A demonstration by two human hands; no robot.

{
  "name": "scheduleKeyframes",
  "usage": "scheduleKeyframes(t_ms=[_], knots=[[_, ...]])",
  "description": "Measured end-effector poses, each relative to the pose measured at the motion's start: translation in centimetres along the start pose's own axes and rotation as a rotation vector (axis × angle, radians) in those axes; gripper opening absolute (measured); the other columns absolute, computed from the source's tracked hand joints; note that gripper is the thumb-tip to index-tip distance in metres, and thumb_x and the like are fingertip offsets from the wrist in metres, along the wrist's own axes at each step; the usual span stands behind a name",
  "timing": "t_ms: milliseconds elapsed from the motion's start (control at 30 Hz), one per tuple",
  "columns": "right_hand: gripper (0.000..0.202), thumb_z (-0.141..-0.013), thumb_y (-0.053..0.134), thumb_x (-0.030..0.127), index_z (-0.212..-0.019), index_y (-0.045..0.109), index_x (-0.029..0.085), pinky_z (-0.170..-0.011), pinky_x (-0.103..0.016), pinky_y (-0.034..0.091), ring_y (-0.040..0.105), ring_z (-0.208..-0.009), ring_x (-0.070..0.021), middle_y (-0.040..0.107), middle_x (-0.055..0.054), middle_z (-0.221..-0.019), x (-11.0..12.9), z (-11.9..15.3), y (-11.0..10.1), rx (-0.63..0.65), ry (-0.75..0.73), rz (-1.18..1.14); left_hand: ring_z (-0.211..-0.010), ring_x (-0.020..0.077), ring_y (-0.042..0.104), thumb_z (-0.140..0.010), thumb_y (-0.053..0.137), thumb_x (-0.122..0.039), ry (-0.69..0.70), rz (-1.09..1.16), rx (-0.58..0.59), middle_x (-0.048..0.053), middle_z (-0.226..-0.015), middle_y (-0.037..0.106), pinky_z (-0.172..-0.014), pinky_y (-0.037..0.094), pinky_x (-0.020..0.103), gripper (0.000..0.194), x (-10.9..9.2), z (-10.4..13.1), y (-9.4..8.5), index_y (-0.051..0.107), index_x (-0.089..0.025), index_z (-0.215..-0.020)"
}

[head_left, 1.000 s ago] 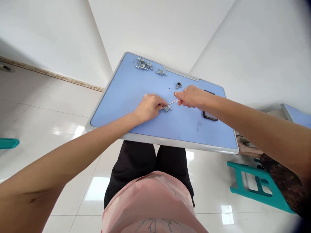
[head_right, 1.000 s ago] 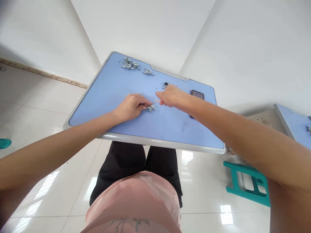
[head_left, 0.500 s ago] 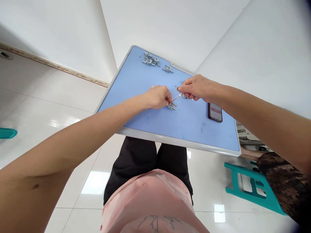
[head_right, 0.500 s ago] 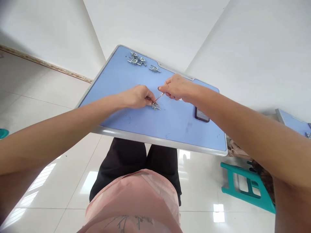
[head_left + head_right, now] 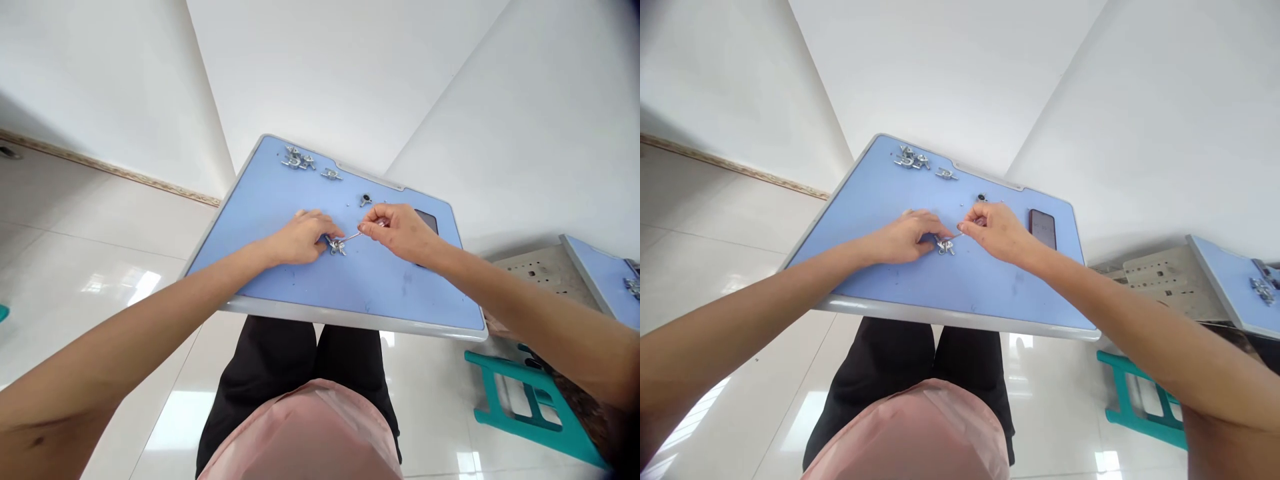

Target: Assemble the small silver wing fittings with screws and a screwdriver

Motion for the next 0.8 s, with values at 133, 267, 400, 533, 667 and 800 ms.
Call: scheduleKeyframes(t_ms=[133,267,400,533,667,800], knots=[[0.024,-0.075,0.068,0.041,-0.073,0.061,0.018,-0.045,-0.022,0.028,0.04,-0.048,-0.0082,0.053,0.005,-0.058,-2.1,0.9,-0.1,-0.048,0.035,-0.127,-0.103,0.0269,0.055,-0.078,0.065,-0.024,-0.036,0.008,-0.035,0.005,-0.107,0.068,-0.093,0.037,0.044,0.032,-0.1,0.1,0.2,0.067,-0.021,-0.11],[0.021,-0.076,0.067,0.037,-0.071,0.057,0.02,-0.044,-0.022,0.028,0.038,-0.046,-0.0086,0.05,0.006,-0.055,-3.5,1.0,1.9,0.023,0.105,-0.201,-0.101,0.0254,0.055,-0.08,0.067,-0.026,-0.076,0.01,-0.113,0.002,-0.099,0.07,-0.091,0.036,0.043,0.018,-0.3,0.0,0.2,0.068,-0.021,-0.097],[0.013,-0.082,0.06,0.034,-0.079,0.058,0.021,-0.05,-0.024,0.036,0.048,-0.055,-0.011,0.06,0.003,-0.069,-3.2,1.1,1.6,-0.072,0.07,-0.168,-0.098,0.0247,0.056,-0.08,0.071,-0.027,-0.12,0.022,-0.181,0.002,-0.095,0.071,-0.088,0.036,0.042,0.013,-0.2,0.0,0.2,0.069,-0.022,-0.092],[0.01,-0.085,0.057,0.031,-0.08,0.057,0.022,-0.052,-0.025,0.036,0.047,-0.054,-0.0104,0.063,0.003,-0.073,-2.5,1.3,0.2,-0.125,0.024,-0.082,-0.096,0.0244,0.056,-0.081,0.071,-0.026,-0.122,0.001,-0.231,0.002,-0.092,0.071,-0.086,0.037,0.041,0.009,-0.3,0.0,0.1,0.069,-0.022,-0.089],[0.011,-0.088,0.055,0.027,-0.079,0.057,0.021,-0.058,-0.026,0.037,0.053,-0.063,-0.0123,0.065,0.001,-0.077,-1.6,1.2,0.0,-0.109,-0.066,-0.028,-0.093,0.0235,0.057,-0.084,0.07,-0.026,-0.097,-0.022,-0.248,0.001,-0.09,0.07,-0.084,0.037,0.04,0.008,-0.5,0.0,0.2,0.07,-0.022,-0.091],[0.009,-0.089,0.053,0.023,-0.081,0.057,0.021,-0.062,-0.027,0.038,0.058,-0.071,-0.0144,0.066,-0.001,-0.083,-1.5,0.9,0.5,-0.069,-0.115,0.047,-0.092,0.0231,0.057,-0.083,0.07,-0.025,-0.1,-0.021,-0.251,0.001,-0.09,0.071,-0.083,0.036,0.039,0.008,-0.5,0.0,0.2,0.07,-0.022,-0.09]])
Point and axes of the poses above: each hand's wrist, its own z-axis away from the middle knuckle, its own y-axis out of the palm, x = y × z, the point moved 9 cm from there along -z, towards the middle knuckle
